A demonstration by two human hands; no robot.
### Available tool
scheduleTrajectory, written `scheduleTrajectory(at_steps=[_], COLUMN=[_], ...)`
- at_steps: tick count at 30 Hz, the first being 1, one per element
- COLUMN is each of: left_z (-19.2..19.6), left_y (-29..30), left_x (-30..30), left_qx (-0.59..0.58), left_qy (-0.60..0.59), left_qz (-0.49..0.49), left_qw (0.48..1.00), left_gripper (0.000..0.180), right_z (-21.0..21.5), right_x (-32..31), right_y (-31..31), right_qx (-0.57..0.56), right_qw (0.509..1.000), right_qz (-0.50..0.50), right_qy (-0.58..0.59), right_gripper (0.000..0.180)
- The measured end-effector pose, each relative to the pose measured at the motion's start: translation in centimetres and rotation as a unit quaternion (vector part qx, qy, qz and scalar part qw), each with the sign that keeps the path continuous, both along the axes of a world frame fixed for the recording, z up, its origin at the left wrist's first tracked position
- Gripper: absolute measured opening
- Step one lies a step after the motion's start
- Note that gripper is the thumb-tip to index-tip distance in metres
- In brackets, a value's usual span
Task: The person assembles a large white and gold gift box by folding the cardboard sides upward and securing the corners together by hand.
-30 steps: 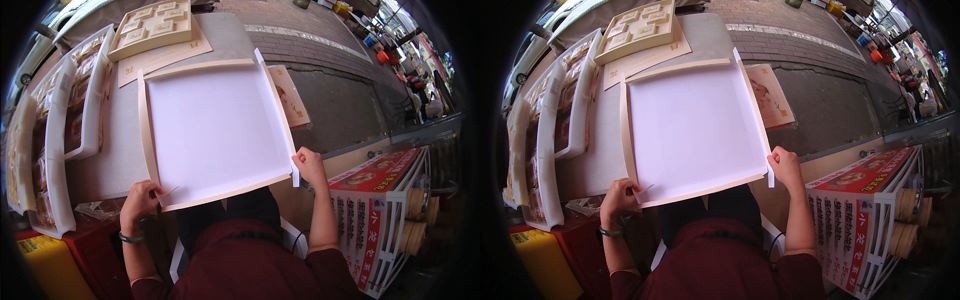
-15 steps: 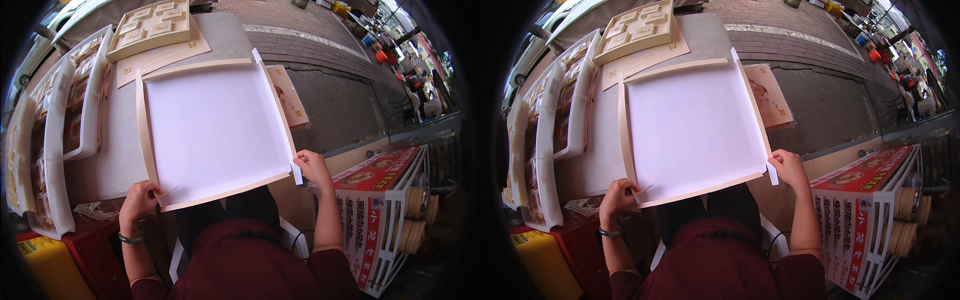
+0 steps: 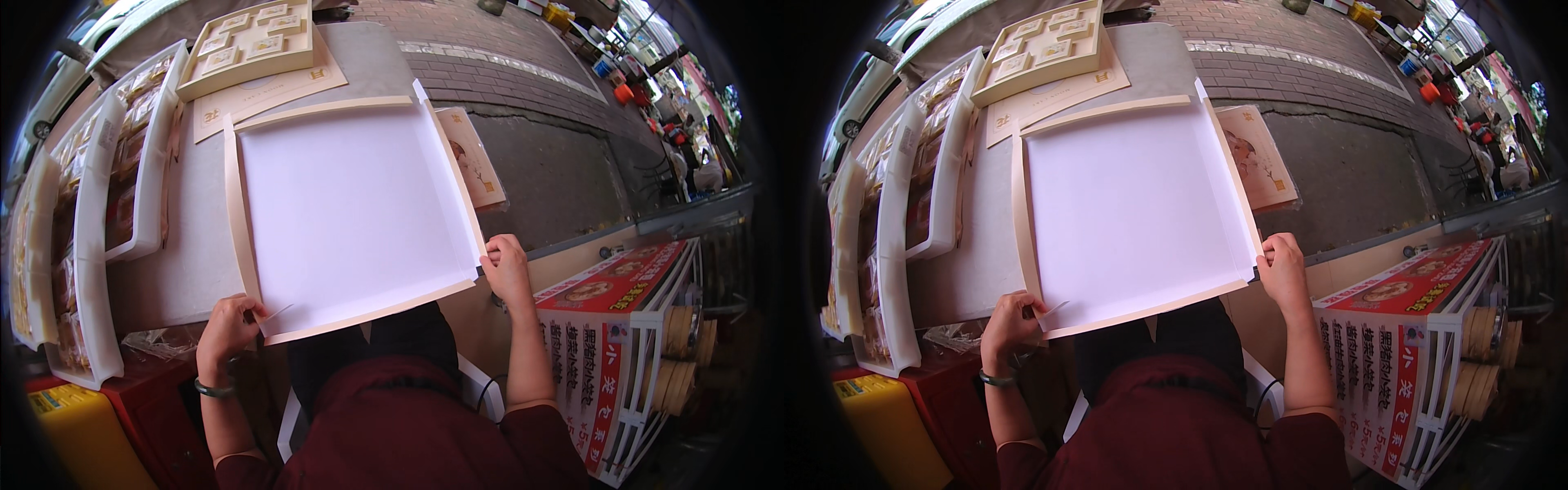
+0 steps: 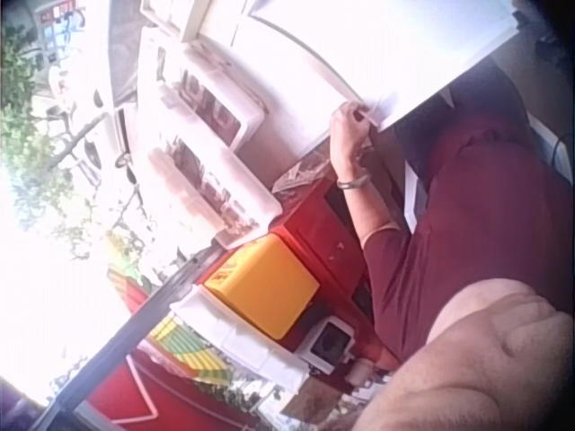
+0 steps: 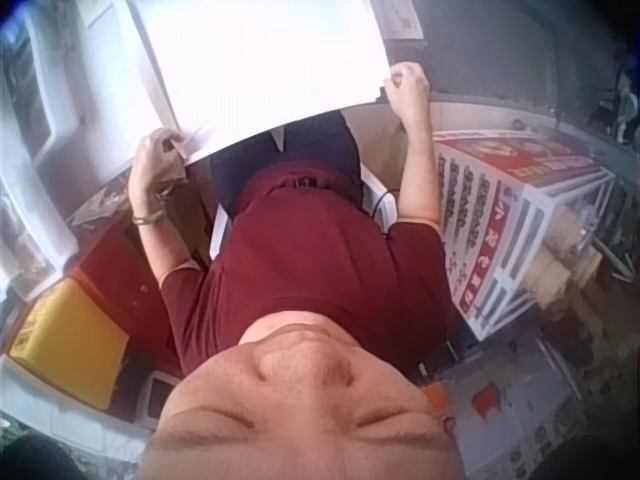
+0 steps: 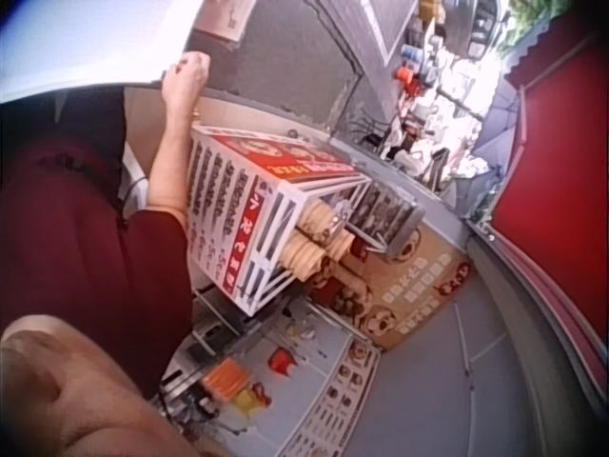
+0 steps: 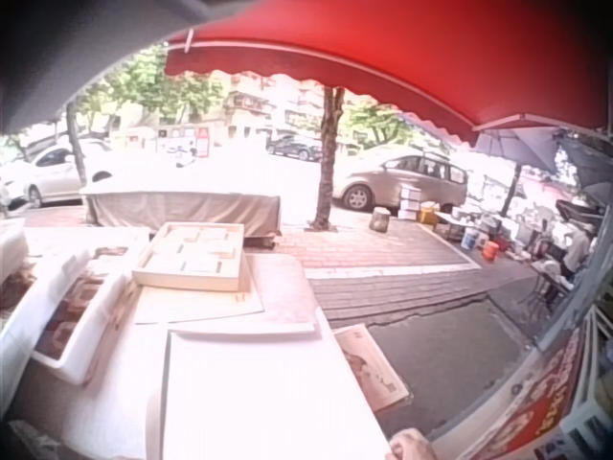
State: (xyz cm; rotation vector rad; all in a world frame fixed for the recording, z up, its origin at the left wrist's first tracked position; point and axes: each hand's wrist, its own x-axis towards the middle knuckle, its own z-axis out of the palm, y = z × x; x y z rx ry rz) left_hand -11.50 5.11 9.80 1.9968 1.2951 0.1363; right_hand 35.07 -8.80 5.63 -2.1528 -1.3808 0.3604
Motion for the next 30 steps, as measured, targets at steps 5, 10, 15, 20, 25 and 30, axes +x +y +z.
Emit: scheduleTrajectory(at_steps=[5,10,15,20,25,30], left_z=[-0.1,-0.1,-0.2,-0.2,-0.2,-0.4], left_y=[-0.1,0.0,0.0,0.0,-0.1,0.0], left_x=[0.0,0.1,-0.1,0.0,-0.1,-0.1], left_qx=[0.005,0.005,0.002,0.000,-0.001,0.005], left_qy=[-0.001,0.003,-0.005,-0.009,-0.009,-0.011], left_qz=[0.002,0.006,0.006,0.002,0.006,0.003], left_qw=[1.000,1.000,1.000,1.000,1.000,1.000], left_gripper=[0.017,0.016,0.015,0.015,0.015,0.015], right_z=[1.8,2.0,1.9,1.0,1.0,1.8], right_x=[-1.9,-1.9,-2.2,-2.7,-3.1,-3.0], right_y=[0.9,0.8,0.8,1.2,1.5,3.2], right_qx=[-0.002,0.013,0.017,0.030,0.017,-0.103], right_qw=[0.999,0.997,0.999,0.996,0.997,0.994], right_qz=[-0.023,-0.027,0.034,0.077,0.070,0.037], right_qy=[0.022,0.065,0.022,0.020,0.024,-0.026], right_gripper=[0.028,0.031,0.030,0.029,0.031,0.026])
